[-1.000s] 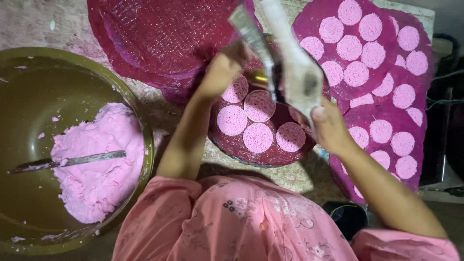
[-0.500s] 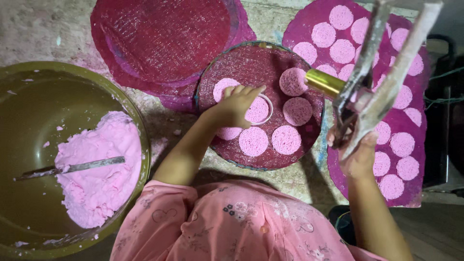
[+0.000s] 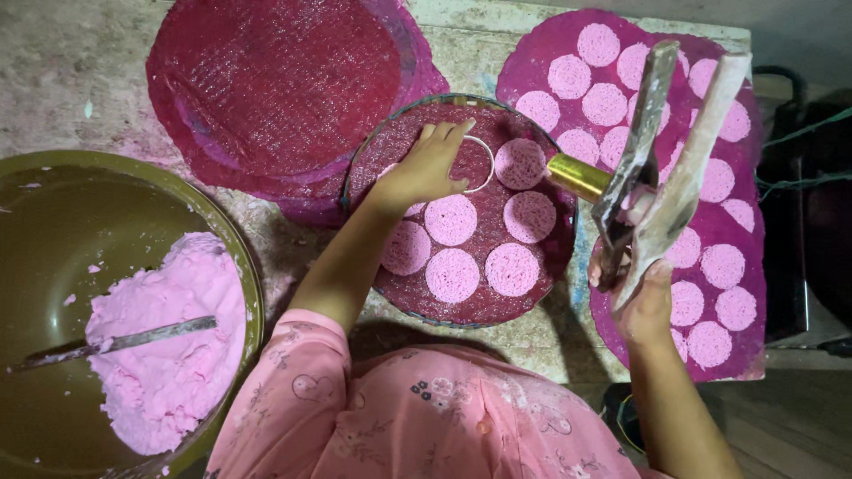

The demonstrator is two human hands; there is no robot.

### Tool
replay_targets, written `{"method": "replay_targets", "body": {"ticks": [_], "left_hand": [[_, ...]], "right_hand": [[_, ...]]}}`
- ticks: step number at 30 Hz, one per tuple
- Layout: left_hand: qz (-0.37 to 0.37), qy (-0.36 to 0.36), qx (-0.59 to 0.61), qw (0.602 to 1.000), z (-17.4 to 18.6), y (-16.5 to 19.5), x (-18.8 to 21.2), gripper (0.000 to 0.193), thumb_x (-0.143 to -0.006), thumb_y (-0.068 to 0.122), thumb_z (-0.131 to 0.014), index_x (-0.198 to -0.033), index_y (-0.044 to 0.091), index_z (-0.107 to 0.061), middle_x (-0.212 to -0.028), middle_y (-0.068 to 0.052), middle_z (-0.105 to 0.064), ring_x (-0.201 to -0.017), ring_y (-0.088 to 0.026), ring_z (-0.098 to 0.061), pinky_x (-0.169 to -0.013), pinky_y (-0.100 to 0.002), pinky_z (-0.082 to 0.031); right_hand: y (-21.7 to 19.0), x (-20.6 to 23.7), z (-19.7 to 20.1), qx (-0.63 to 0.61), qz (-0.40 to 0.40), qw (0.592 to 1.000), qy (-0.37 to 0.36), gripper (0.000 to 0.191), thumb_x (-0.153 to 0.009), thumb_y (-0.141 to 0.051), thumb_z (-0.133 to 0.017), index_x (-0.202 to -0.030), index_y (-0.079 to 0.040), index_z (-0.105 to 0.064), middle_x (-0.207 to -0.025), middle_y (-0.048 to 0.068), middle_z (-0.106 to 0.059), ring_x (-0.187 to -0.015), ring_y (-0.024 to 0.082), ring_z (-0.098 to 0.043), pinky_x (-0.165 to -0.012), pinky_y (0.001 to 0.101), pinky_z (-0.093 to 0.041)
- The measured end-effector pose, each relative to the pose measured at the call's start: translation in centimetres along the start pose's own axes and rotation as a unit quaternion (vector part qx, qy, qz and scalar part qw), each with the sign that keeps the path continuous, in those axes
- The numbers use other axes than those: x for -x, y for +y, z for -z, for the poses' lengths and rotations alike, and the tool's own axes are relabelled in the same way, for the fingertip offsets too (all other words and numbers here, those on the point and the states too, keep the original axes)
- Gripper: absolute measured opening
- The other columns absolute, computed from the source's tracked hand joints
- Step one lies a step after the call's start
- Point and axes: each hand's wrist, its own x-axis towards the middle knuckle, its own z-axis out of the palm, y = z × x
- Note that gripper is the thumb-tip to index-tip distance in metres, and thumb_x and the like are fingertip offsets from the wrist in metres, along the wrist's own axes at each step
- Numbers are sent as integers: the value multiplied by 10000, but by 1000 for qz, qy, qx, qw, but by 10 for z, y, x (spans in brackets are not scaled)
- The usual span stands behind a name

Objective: The person fills a handheld extruder press with pink batter from a large bowl and squeezes round batter discs onto round trays, working around the tray. They then place a tray of formed cakes into a steamer pot on a stove and cover it with a metal lid.

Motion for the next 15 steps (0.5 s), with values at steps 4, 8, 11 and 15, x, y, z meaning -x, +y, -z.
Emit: {"method": "replay_targets", "body": {"ticks": [4, 8, 11, 15], "left_hand": [[-20, 55, 11, 998, 3, -2, -8, 929, -882, 284, -802, -1558, -54, -262, -1441, -287, -452, -1324, -430, -394, -1138, -517, -340], [35, 24, 526, 849, 26, 23, -29, 776, -927, 493, -679, -1457, -33, -468, -1251, -218, -656, -1239, -355, -640, -1142, -510, -527], [70, 76, 923, 372, 40, 42, -32, 896, -860, 685, -418, -1338, -66, -521, -1190, -213, -697, -1136, -328, -652, -1094, -460, -426], [-102, 136, 911, 376, 45, 41, -46, 732, -919, 807, -428, -971, 93, -577, -801, -12, -546, -819, -198, -559, -895, -401, -469]], "right_hand": [[7, -17, 6, 31, -1, 999, -29, 904, -975, -809, -417, -1407, -17, -465, -1075, 81, -563, -849, 179, -543, -722, 332, -444], [5, -59, 9, 200, -79, 966, -144, 886, -1015, -798, -238, -1095, -16, -646, -811, 76, -621, -677, 173, -566, -580, 324, -439], [-6, -101, -2, 210, -238, 913, -257, 840, -971, -758, -258, -977, -8, -635, -760, 67, -650, -672, 169, -609, -604, 331, -499], [-35, -153, -31, 291, -346, 852, -265, 778, -948, -707, -243, -953, -39, -641, -715, 75, -644, -648, 206, -626, -630, 389, -559]]}}
